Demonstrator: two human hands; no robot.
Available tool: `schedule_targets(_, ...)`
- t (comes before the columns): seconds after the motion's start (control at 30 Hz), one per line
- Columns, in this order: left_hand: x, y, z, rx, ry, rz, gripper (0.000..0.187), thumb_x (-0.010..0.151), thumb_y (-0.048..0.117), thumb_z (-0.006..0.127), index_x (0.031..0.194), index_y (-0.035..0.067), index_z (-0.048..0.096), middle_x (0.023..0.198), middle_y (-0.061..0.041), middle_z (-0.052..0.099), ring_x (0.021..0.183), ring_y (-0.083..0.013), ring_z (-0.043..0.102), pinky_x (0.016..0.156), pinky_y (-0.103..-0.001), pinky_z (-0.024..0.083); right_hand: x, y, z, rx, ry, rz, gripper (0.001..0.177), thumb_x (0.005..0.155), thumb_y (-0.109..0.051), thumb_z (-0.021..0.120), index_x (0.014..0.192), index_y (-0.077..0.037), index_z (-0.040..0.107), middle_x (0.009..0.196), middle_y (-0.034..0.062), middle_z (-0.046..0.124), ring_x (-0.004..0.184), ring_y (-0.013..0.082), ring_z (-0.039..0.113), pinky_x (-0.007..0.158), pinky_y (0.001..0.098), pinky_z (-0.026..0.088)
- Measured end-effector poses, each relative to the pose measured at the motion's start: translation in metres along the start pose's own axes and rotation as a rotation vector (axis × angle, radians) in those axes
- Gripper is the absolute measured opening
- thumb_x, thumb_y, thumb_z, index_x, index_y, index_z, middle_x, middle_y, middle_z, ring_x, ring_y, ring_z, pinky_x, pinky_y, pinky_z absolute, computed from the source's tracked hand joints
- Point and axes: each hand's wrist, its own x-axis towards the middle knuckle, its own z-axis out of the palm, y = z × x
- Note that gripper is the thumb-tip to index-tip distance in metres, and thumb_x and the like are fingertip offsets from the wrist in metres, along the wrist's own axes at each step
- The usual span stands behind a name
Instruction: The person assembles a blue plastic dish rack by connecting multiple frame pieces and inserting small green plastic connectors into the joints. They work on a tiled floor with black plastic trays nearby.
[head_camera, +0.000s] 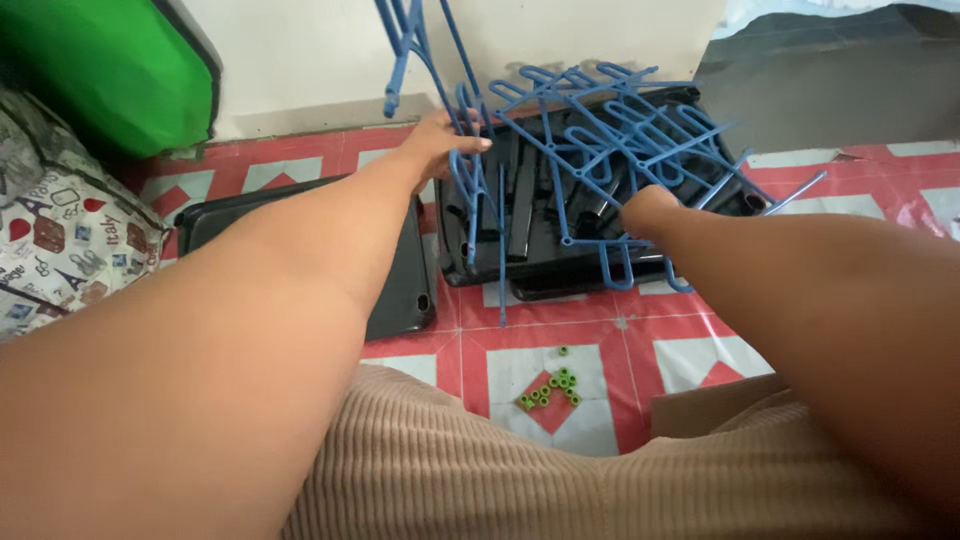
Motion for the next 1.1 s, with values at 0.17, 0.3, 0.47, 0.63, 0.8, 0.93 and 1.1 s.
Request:
schedule_targets(0.17,-0.015,0.003,-0.014,0.11,-0.002,-0.012,0.062,0.078,0.002,0.08,0.134,0.011,0.055,0.122,-0.003,0.066,0.097,-0.0214,0.076,0.076,-0.037,0.063,-0.017,0.001,0.006,0.012,0.062,0.025,0.049,0.093,-0.052,0.069,0.098,-0.004,0.078,0.096,0.0204,0.076,0.093,0.0387,0.073,0.08,0.0448,0.056)
schedule_targets(0.3,-0.017,0.021,-0.023,-0.03,-0.014,0.047,0.065,0.075,-0.005,0.074,0.134,0.009,0.051,0.124,-0.008,0.067,0.088,-0.0241,0.074,0.068,-0.04,0.064,-0.041,-0.018,-0.001,0.051,0.206,0.079,0.057,0.094,-0.057,0.069,0.096,-0.001,0.077,0.096,0.0218,0.075,0.094,0.0402,0.072,0.08,0.0448,0.056)
schedule_targets(0.47,-0.029,0.039,-0.032,0.078,0.056,0.042,0.062,0.08,-0.002,0.07,0.139,0.01,0.056,0.124,-0.009,0.068,0.08,-0.0232,0.073,0.063,-0.038,0.06,-0.082,-0.039,-0.017,0.068,0.281,0.165,0.064,0.097,-0.063,0.055,0.097,-0.004,0.079,0.102,0.0207,0.075,0.106,0.0419,0.068,0.102,0.056,0.045)
schedule_targets(0.63,-0.028,0.041,-0.025,0.083,0.024,0.067,0.062,0.082,0.001,0.069,0.141,0.011,0.055,0.126,-0.007,0.068,0.08,-0.0251,0.073,0.065,-0.04,0.06,-0.108,-0.048,-0.028,0.081,0.497,0.135,0.06,0.101,-0.06,0.045,0.106,-0.009,0.078,0.108,0.0229,0.073,0.11,0.0451,0.064,0.111,0.0643,0.028)
schedule_targets(0.8,-0.021,0.038,-0.023,0.094,0.065,0.03,0.061,0.083,0.004,0.069,0.141,0.013,0.053,0.124,-0.005,0.07,0.081,-0.0256,0.074,0.066,-0.042,0.059,-0.119,-0.051,-0.051,0.233,0.547,0.258,0.047,0.098,-0.046,0.047,0.108,-0.01,0.077,0.11,0.0229,0.071,0.108,0.0487,0.062,0.099,0.0569,0.045)
schedule_targets(0.93,-0.015,0.034,-0.018,0.077,0.093,0.057,0.057,0.085,0.005,0.069,0.14,0.012,0.055,0.122,-0.006,0.071,0.083,-0.0246,0.073,0.068,-0.042,0.06,-0.118,-0.043,-0.058,0.387,0.525,0.265,0.045,0.093,-0.043,0.055,0.102,-0.003,0.075,0.102,0.0241,0.073,0.1,0.0414,0.072,0.09,0.0489,0.054)
schedule_targets(1.1,-0.008,0.031,-0.015,0.015,0.084,0.088,0.053,0.085,0.003,0.07,0.137,0.01,0.059,0.118,-0.009,0.071,0.09,-0.0219,0.073,0.073,-0.042,0.064,-0.099,-0.022,-0.04,0.315,0.475,0.279,0.042,0.09,-0.041,0.061,0.096,-0.003,0.078,0.1,0.0236,0.072,0.1,0.0421,0.07,0.089,0.0481,0.053)
